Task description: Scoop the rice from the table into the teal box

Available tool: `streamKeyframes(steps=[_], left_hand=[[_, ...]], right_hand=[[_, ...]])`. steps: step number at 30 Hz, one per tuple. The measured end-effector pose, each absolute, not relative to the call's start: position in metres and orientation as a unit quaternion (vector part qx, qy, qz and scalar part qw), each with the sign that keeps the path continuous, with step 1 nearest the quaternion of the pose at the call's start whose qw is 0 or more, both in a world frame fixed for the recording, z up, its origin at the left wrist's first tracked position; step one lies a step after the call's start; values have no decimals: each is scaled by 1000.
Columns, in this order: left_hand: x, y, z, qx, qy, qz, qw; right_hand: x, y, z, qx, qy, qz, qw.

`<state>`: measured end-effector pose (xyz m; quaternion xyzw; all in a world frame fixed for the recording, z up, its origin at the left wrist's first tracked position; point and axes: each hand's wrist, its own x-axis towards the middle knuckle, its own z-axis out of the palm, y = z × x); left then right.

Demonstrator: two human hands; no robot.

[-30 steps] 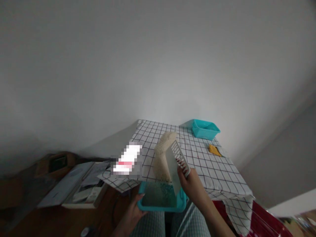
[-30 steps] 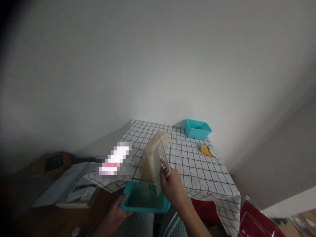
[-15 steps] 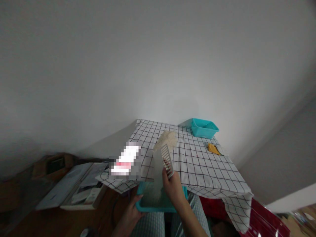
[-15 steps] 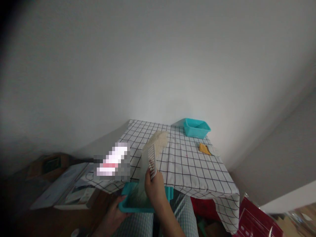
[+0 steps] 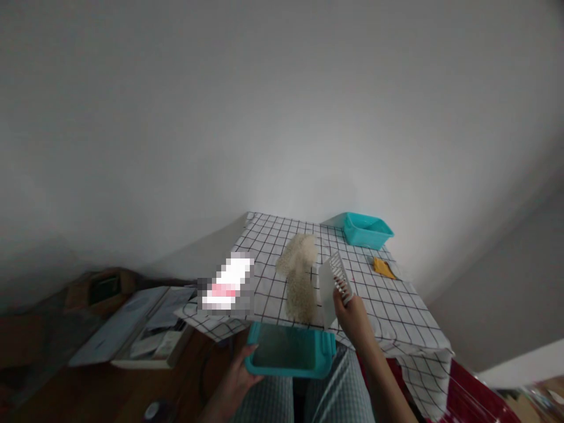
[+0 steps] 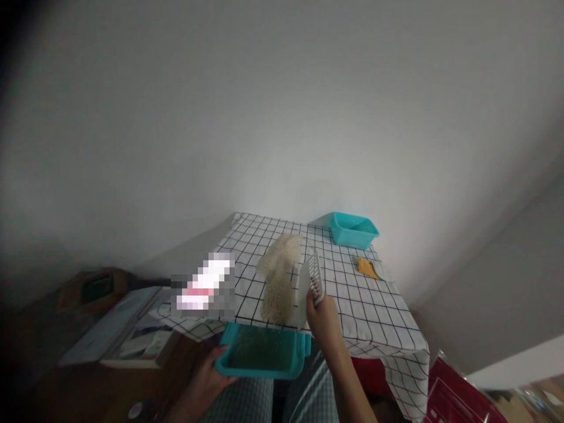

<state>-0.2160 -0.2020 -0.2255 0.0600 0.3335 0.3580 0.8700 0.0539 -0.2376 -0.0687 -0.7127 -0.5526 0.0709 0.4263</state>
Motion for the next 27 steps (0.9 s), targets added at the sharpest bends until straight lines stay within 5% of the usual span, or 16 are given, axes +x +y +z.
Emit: streamKeyframes(steps=[9,27], left_hand=[[-218,-199,-225,33,338,356,870],[-220,-206,-208,25,357,342,869]], right_hand=[[12,-244,-75,-702,-595,107,378],[-25,-232,-88,-641,-590,157,465]])
